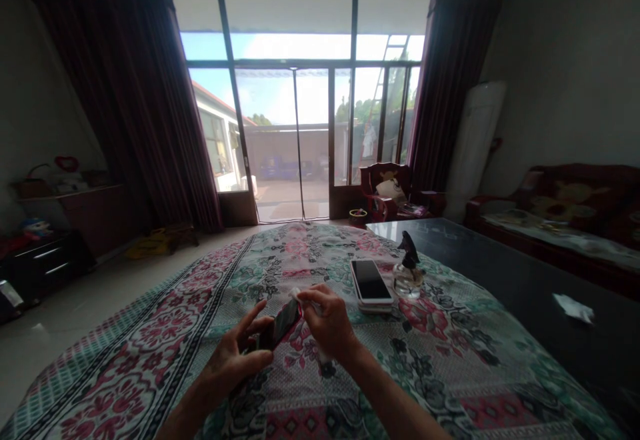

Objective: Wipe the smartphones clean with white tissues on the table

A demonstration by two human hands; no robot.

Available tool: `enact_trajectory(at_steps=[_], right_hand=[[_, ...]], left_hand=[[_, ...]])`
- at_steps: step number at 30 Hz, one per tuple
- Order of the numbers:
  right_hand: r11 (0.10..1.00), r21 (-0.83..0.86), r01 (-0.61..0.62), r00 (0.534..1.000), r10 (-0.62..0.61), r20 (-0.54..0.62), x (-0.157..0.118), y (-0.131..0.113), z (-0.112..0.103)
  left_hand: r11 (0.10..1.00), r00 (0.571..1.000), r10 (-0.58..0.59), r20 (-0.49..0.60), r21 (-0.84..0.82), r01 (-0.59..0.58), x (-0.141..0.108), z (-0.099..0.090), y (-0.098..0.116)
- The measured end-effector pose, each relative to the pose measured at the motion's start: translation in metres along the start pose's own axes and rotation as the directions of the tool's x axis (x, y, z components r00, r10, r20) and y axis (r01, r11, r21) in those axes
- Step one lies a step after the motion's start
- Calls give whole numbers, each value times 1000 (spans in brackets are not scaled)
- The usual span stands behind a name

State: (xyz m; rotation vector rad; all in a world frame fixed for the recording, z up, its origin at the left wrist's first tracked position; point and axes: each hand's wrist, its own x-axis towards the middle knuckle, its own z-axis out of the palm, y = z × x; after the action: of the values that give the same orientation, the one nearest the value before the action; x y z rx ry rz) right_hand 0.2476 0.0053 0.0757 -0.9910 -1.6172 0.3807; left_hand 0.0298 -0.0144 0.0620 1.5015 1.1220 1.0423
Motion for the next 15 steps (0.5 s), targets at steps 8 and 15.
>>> enact_trajectory(at_steps=[8,15], right_hand=[[996,56,64,998,-65,19,-1,-20,3],[999,45,26,1000,-26,3,2,-10,-1]], left_hand=[[990,981,-72,-178,-132,48,3,-2,-6],[999,1000,-2,-25,-45,1,-1,-1,1]])
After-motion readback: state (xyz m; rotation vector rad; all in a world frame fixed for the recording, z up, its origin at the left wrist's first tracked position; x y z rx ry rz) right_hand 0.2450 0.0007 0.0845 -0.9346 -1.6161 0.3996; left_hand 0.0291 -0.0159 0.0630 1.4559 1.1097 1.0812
